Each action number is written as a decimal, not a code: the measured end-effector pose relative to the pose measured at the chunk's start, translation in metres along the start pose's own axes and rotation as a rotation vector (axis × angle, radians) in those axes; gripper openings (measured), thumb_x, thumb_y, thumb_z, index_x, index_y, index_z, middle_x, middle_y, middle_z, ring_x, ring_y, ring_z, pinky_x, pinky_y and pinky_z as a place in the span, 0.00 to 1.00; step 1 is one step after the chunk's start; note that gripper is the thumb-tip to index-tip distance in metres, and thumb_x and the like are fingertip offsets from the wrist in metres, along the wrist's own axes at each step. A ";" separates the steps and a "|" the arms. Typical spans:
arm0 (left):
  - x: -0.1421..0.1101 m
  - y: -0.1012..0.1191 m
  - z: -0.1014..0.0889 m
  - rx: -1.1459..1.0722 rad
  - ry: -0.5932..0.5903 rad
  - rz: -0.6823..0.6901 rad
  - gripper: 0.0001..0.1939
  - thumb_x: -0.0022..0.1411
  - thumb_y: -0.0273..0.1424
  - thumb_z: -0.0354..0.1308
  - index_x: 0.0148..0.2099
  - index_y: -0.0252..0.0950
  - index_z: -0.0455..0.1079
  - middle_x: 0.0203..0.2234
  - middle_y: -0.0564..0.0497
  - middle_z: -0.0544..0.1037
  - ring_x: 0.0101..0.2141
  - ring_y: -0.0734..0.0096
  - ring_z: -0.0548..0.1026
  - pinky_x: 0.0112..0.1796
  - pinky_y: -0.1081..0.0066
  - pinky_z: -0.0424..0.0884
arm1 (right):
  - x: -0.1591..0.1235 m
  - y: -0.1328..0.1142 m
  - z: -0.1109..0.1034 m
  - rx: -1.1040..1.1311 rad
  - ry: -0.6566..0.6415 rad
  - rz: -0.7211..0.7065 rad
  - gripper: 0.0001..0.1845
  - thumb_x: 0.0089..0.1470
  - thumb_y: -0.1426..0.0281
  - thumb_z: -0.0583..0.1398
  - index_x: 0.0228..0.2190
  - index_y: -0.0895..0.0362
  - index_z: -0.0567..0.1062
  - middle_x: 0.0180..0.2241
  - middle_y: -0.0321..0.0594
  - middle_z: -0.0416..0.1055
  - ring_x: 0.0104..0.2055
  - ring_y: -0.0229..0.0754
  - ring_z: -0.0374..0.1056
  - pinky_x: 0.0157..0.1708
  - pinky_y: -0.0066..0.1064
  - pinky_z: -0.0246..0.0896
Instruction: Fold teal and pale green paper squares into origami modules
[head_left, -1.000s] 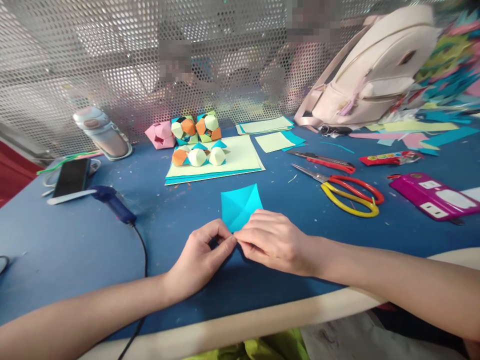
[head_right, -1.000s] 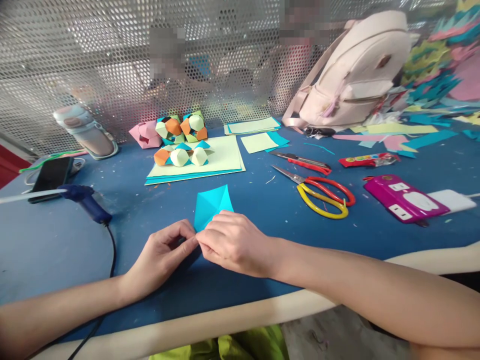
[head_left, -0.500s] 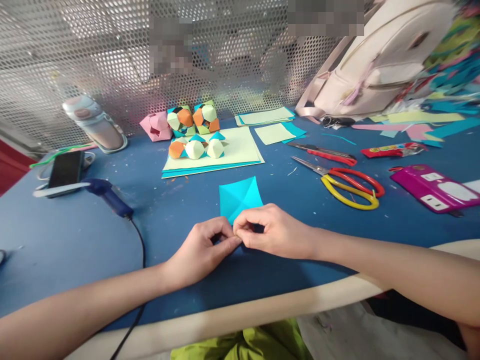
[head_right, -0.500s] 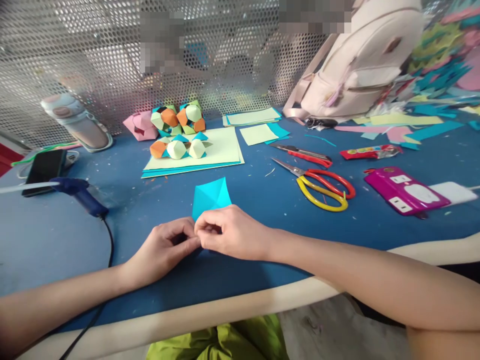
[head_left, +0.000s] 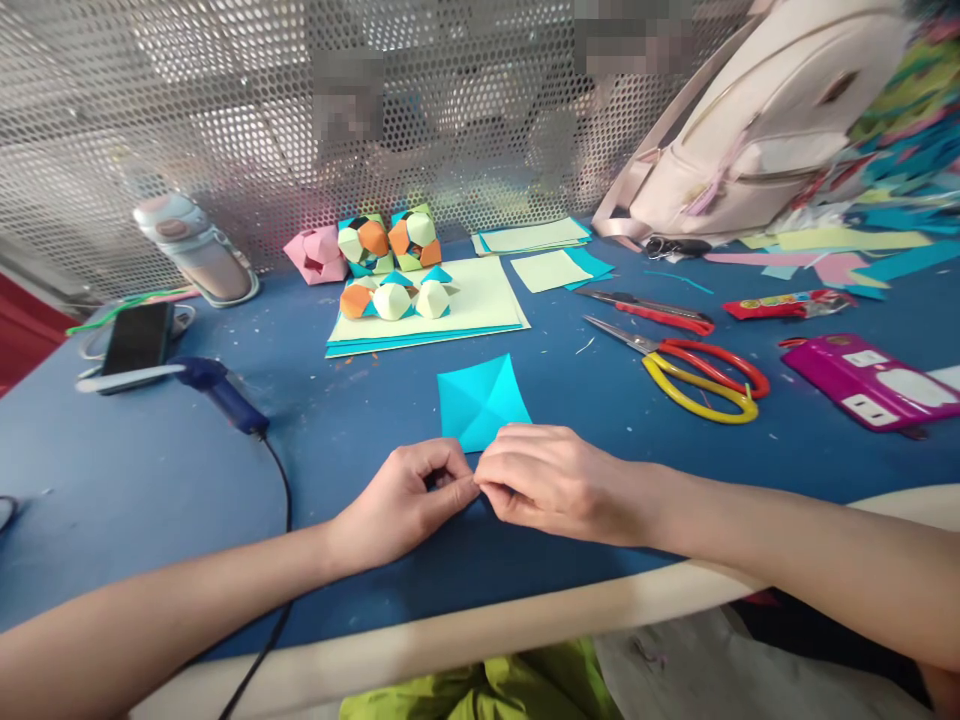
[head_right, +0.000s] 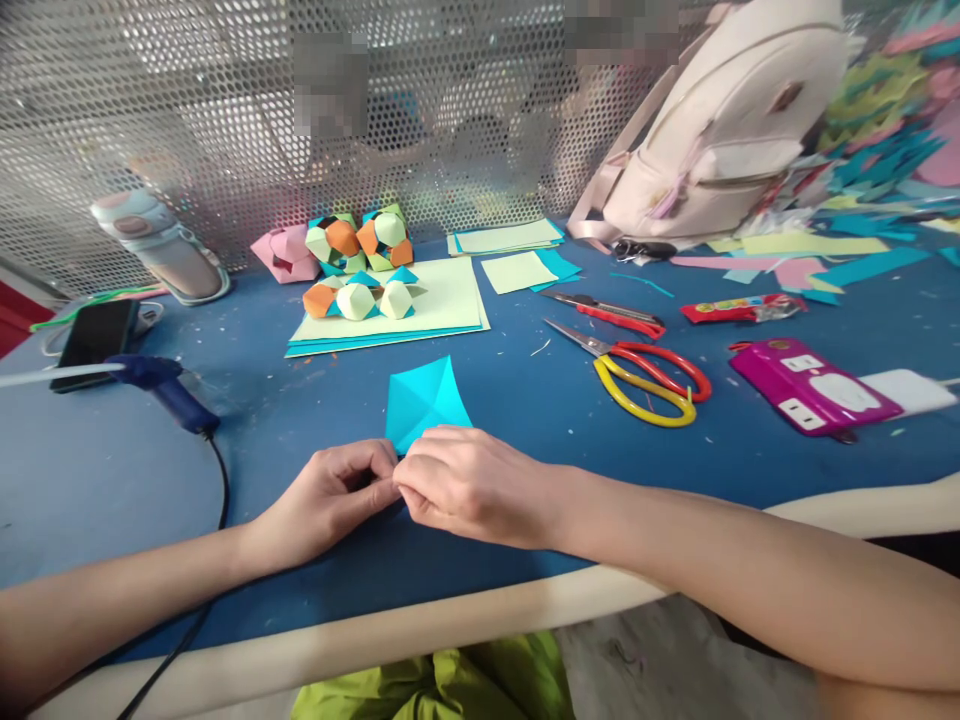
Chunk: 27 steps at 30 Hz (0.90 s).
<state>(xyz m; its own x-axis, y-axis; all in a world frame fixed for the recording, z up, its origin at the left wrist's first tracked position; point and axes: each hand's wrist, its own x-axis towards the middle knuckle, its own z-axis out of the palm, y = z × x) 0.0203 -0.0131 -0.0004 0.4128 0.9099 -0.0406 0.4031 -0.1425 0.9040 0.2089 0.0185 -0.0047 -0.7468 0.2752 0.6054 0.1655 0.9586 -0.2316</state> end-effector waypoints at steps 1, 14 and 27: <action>0.000 0.000 0.001 0.010 -0.008 0.009 0.12 0.57 0.34 0.54 0.24 0.34 0.65 0.21 0.54 0.68 0.24 0.75 0.64 0.27 0.75 0.61 | 0.000 -0.001 0.001 0.004 -0.007 0.004 0.11 0.54 0.80 0.50 0.24 0.58 0.67 0.21 0.37 0.66 0.26 0.36 0.61 0.27 0.28 0.58; -0.001 0.000 -0.002 -0.046 0.005 -0.040 0.13 0.57 0.38 0.56 0.27 0.34 0.68 0.22 0.52 0.70 0.25 0.74 0.64 0.27 0.74 0.61 | 0.009 0.010 -0.015 1.135 0.063 0.820 0.09 0.56 0.70 0.51 0.25 0.57 0.61 0.22 0.30 0.61 0.22 0.31 0.60 0.25 0.26 0.55; -0.003 -0.002 -0.006 -0.117 -0.039 -0.014 0.11 0.57 0.27 0.47 0.25 0.35 0.68 0.21 0.52 0.71 0.25 0.73 0.67 0.29 0.73 0.63 | 0.015 0.027 -0.027 1.430 0.335 1.106 0.18 0.44 0.64 0.68 0.23 0.59 0.64 0.19 0.27 0.58 0.18 0.26 0.52 0.20 0.23 0.50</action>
<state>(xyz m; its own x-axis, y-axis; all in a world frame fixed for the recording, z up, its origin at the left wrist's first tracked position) 0.0131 -0.0128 0.0004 0.4403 0.8953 -0.0676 0.3120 -0.0819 0.9466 0.2192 0.0508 0.0189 -0.5160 0.8354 -0.1893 -0.3099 -0.3880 -0.8680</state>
